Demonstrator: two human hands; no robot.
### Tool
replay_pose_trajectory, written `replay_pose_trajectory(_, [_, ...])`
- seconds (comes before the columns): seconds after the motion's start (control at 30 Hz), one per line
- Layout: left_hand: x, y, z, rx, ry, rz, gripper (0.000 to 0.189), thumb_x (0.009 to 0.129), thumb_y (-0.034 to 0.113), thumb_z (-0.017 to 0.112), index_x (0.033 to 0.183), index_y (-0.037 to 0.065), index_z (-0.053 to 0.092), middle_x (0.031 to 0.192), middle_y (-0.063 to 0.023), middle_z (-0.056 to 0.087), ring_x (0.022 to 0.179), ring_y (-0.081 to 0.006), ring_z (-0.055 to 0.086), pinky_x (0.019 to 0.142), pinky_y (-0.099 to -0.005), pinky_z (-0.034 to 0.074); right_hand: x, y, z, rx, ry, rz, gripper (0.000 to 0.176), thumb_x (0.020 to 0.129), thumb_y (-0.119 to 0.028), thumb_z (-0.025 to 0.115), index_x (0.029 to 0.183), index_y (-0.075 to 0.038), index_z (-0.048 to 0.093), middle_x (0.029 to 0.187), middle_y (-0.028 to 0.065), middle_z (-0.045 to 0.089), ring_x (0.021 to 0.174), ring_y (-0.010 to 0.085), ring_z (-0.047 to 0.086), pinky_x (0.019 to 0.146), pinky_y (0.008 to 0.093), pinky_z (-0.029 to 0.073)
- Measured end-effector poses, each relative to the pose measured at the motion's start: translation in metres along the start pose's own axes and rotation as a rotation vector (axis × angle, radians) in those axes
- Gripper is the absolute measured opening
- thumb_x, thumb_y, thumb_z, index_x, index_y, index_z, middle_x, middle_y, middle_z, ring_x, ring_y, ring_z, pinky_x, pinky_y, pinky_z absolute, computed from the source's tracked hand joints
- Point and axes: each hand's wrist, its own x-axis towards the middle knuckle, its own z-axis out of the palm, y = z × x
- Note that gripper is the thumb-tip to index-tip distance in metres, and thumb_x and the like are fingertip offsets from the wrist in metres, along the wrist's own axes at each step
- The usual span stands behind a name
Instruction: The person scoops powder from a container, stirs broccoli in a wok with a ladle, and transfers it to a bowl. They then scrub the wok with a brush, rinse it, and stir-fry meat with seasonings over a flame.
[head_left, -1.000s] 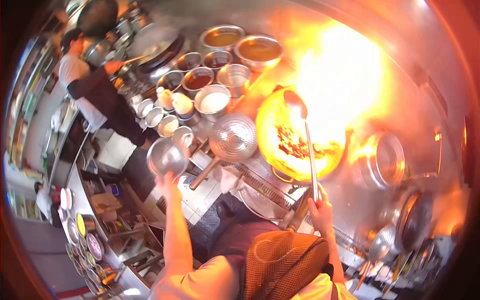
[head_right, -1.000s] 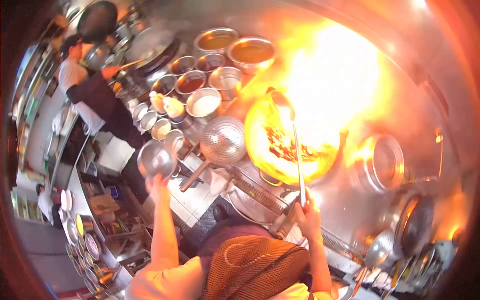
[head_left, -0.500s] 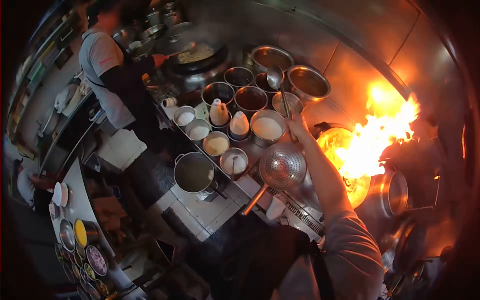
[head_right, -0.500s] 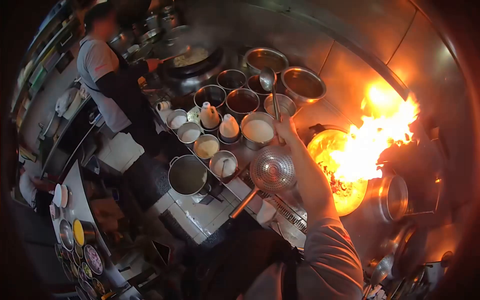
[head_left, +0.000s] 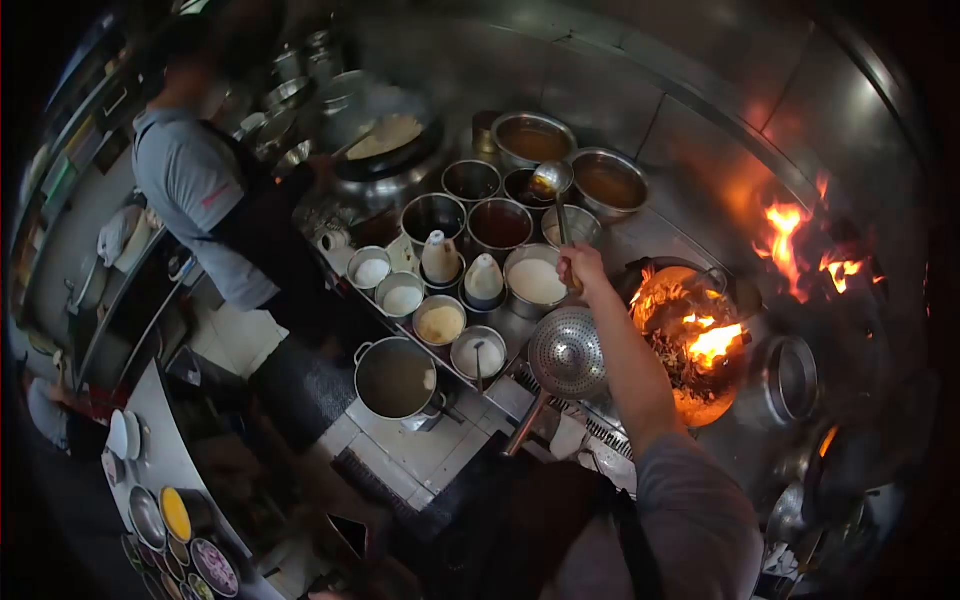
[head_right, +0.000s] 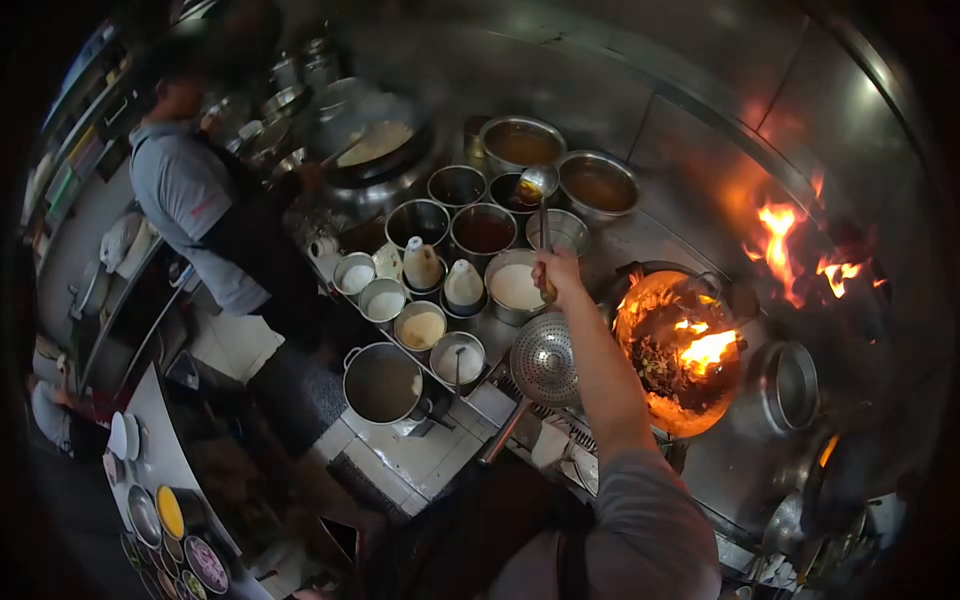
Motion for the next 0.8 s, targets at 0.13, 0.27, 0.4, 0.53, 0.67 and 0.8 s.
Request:
replay_pose_trajectory(0.13, [-0.024, 0.037, 0.051, -0.518, -0.231, 0.064, 0.038, 0.093, 0.037, 0.063, 0.109, 0.003, 0.057, 0.083, -0.0143, 0.063, 0.073, -0.0299, 0.061, 0.062, -0.0395, 0.051, -0.034, -0.006, -0.021, 0.203, -0.052, -0.064, 0.008, 0.093, -0.011, 0.058, 0.095, -0.005, 0.053, 0.066, 0.0048, 0.052, 0.048, 0.0138, 0.051, 0.040, 0.0289, 0.042])
replay_pose_trajectory(0.27, [-0.111, 0.105, 0.072, -0.686, -0.641, 0.167, 0.039, 0.096, 0.028, 0.058, 0.124, 0.005, 0.046, 0.110, -0.0082, 0.053, 0.093, -0.0197, 0.053, 0.073, -0.0350, 0.049, -0.126, -0.027, -0.073, 0.444, -0.075, -0.047, 0.009, 0.095, -0.014, 0.058, 0.098, -0.007, 0.054, 0.067, 0.0039, 0.054, 0.046, 0.0098, 0.048, 0.037, 0.0252, 0.038])
replay_pose_trajectory(0.4, [-0.200, 0.148, 0.054, -0.680, -1.021, 0.416, 0.028, 0.100, 0.020, 0.054, 0.120, 0.002, 0.047, 0.116, -0.0074, 0.052, 0.098, -0.0171, 0.051, 0.082, -0.0317, 0.048, -0.273, -0.051, -0.193, 0.416, -0.058, 0.050, 0.030, 0.095, -0.014, 0.060, 0.122, -0.005, 0.052, 0.069, 0.0057, 0.058, 0.044, 0.0083, 0.048, 0.036, 0.0239, 0.036])
replay_pose_trajectory(0.53, [-0.325, 0.181, 0.000, -0.626, -1.186, 0.885, 0.025, 0.097, 0.009, 0.054, 0.119, 0.000, 0.050, 0.114, -0.0096, 0.055, 0.102, -0.0205, 0.055, 0.087, -0.0311, 0.048, -0.379, -0.025, -0.278, -0.734, 0.367, -0.027, 0.049, 0.089, -0.009, 0.060, 0.135, 0.002, 0.048, 0.073, 0.0148, 0.065, 0.053, 0.0238, 0.062, 0.047, 0.0349, 0.047])
replay_pose_trajectory(0.67, [-0.492, 0.187, -0.086, -0.680, -1.697, 1.430, 0.038, 0.081, -0.004, 0.062, 0.118, 0.004, 0.057, 0.126, -0.0165, 0.056, 0.117, -0.0325, 0.053, 0.100, -0.0409, 0.043, -0.358, 0.006, -0.343, -1.257, 0.454, -0.048, 0.056, 0.087, -0.013, 0.057, 0.141, -0.006, 0.044, 0.099, 0.0330, 0.064, 0.093, 0.0486, 0.062, 0.083, 0.0522, 0.050])
replay_pose_trajectory(0.8, [-0.630, 0.146, -0.159, -0.622, -1.742, 2.150, 0.059, 0.084, 0.016, 0.069, 0.137, 0.005, 0.046, 0.142, -0.0226, 0.041, 0.138, -0.0422, 0.033, 0.112, -0.0513, 0.032, -0.349, 0.046, -0.397, -1.359, 0.291, -0.200, 0.061, 0.087, -0.016, 0.056, 0.146, -0.015, 0.038, 0.101, 0.0259, 0.065, 0.095, 0.0453, 0.062, 0.087, 0.0501, 0.050])
